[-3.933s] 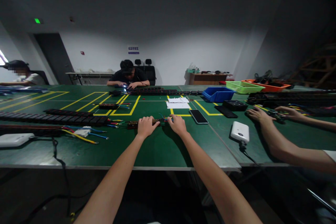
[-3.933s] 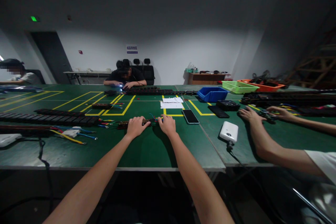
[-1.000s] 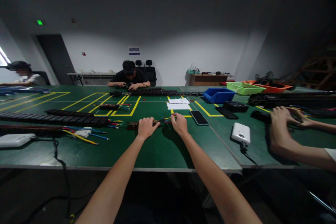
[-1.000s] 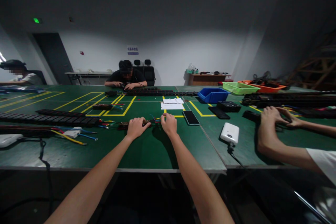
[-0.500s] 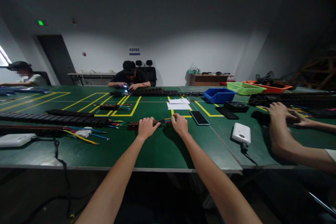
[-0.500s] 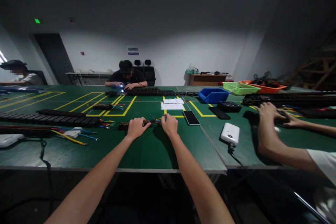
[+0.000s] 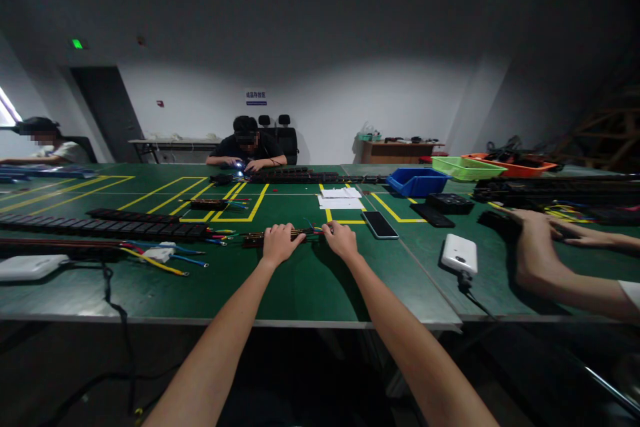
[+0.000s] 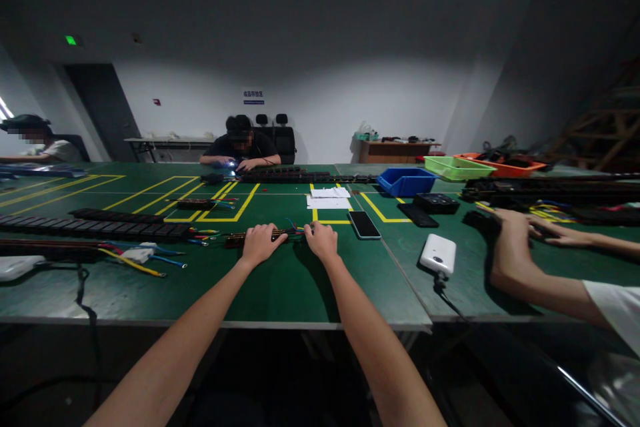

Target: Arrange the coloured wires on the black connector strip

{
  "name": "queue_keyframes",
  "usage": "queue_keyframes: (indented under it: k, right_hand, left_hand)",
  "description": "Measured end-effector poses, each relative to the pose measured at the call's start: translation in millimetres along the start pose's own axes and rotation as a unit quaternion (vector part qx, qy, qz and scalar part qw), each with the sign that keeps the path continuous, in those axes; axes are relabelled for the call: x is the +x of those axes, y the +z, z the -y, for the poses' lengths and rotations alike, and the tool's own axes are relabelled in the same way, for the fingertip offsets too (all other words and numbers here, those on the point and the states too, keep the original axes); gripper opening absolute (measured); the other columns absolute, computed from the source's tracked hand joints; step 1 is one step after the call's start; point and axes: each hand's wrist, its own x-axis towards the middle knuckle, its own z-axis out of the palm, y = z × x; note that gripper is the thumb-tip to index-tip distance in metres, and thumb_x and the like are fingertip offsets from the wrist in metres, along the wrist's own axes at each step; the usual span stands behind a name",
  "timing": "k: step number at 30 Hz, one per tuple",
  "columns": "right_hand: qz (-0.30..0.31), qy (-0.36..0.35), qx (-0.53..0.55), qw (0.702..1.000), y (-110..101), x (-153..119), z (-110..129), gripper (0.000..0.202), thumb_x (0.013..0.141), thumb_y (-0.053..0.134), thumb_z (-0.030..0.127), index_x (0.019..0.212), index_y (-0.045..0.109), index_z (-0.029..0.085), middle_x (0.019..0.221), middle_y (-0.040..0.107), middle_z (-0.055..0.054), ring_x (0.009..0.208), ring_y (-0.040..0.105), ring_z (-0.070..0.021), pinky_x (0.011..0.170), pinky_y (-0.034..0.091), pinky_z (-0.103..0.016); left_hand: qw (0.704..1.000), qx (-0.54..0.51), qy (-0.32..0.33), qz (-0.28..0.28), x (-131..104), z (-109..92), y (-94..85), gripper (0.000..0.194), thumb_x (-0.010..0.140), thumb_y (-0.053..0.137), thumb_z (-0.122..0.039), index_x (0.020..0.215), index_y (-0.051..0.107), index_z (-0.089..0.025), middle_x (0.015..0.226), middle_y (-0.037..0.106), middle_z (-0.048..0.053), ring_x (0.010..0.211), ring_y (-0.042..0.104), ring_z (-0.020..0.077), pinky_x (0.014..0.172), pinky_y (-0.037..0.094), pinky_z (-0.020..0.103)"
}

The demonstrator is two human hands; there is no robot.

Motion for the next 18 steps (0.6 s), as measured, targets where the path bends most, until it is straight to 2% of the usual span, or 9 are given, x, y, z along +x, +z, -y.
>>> queue_keyframes:
  k: [10, 18]
  right_hand:
    - [-0.046, -0.017, 0.035, 0.998, 0.8, 0.8, 0.1, 0.036, 0.102, 0.042, 0.042, 0.118, 0.066, 0.021, 0.119, 0.069, -0.011, 0.113, 0.059, -0.0251, 0.091, 0.04, -0.033]
    - [-0.028, -0.02, 0.093, 0.995, 3.3, 4.6, -3.4, 0.043, 0.103, 0.037, 0.049, 0.119, 0.065, 0.021, 0.113, 0.072, -0.01, 0.107, 0.064, -0.0256, 0.09, 0.042, -0.033]
  left_hand:
    - [1.0, 0.012, -0.02, -0.012, 0.7, -1.9, -0.4, 0.06, 0.096, 0.03, -0.071, 0.098, 0.063, -0.021, 0.1, 0.07, 0.012, 0.096, 0.06, 0.0291, 0.084, 0.038, 0.041]
    - [0.999, -0.004, -0.026, -0.021, 0.6, -2.3, -3.9, 0.058, 0.097, 0.03, -0.069, 0.1, 0.063, -0.022, 0.102, 0.069, 0.01, 0.096, 0.059, 0.0278, 0.084, 0.038, 0.04]
